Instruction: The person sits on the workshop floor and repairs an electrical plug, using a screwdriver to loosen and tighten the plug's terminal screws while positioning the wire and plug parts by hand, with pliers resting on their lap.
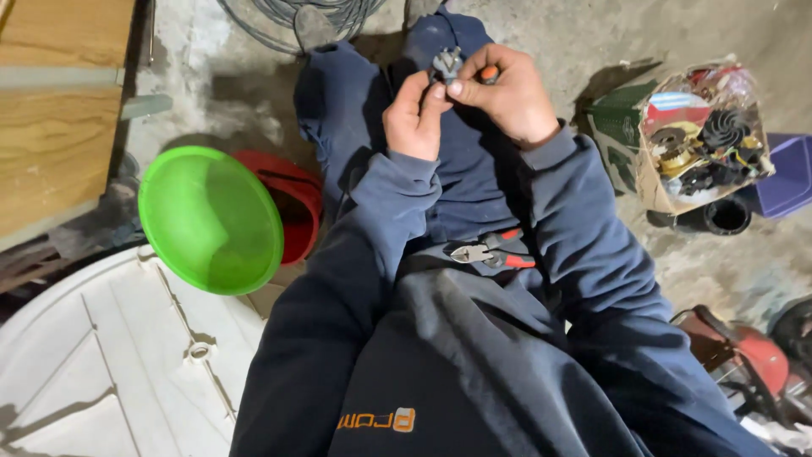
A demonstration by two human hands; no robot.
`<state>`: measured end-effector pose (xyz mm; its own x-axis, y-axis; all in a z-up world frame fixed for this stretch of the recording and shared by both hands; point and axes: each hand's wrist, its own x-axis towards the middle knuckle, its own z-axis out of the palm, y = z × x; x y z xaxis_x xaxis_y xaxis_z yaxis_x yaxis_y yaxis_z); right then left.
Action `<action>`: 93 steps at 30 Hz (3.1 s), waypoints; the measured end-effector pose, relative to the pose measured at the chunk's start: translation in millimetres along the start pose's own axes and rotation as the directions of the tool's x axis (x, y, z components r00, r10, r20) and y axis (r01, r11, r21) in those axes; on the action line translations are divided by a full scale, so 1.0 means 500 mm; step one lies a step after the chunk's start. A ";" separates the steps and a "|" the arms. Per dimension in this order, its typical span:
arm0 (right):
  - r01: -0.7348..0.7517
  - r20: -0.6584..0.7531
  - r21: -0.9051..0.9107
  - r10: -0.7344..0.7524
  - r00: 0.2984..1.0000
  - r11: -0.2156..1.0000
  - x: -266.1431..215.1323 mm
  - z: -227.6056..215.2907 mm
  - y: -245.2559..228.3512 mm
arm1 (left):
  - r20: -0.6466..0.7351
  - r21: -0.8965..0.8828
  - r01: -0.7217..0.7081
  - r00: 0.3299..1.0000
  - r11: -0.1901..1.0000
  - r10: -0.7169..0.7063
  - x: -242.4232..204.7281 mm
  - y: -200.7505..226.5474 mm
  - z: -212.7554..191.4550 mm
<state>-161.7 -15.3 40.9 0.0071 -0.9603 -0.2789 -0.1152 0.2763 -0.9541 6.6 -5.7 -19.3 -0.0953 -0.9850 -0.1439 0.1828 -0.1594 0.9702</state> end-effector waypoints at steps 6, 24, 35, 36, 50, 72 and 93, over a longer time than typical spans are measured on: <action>0.128 -0.047 -0.216 -0.141 0.989 0.968 -0.024 -0.027 -0.087 | -0.002 -0.084 0.025 1.000 0.996 -0.025 0.009 -0.035 -0.005; 0.042 -0.155 -0.652 -0.188 0.970 0.757 -0.215 -0.153 -0.271 | 0.001 -0.037 0.073 0.997 0.997 -0.073 0.030 -0.032 -0.001; 0.299 0.145 -0.769 -0.302 0.942 0.565 -0.199 -0.093 -0.327 | -0.082 0.047 0.062 0.995 0.997 -0.058 0.047 -0.056 0.007; 0.298 0.140 -0.789 -0.315 0.939 0.537 -0.198 -0.088 -0.315 | -0.084 0.033 0.071 0.994 0.997 -0.068 0.047 -0.056 0.007; 0.350 0.160 -0.798 -0.388 0.908 0.491 -0.166 -0.061 -0.306 | 0.027 -0.150 0.225 0.974 0.963 -0.223 0.075 -0.093 -0.006; 0.456 0.271 -0.808 -0.450 0.851 0.374 -0.126 -0.047 -0.332 | 0.020 -0.134 0.244 0.970 0.960 -0.244 0.082 -0.088 -0.011; 0.679 0.560 -0.690 -0.409 0.721 0.251 -0.070 -0.094 -0.326 | 0.147 -0.229 0.311 0.948 0.922 -0.283 0.102 -0.148 -0.026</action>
<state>-189.7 -28.6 211.1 0.6086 -0.7831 0.1279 -0.7097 -0.6093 -0.3537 1.1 -44.8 -100.8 -0.2858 -0.8786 -0.3825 0.3628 -0.4686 0.8055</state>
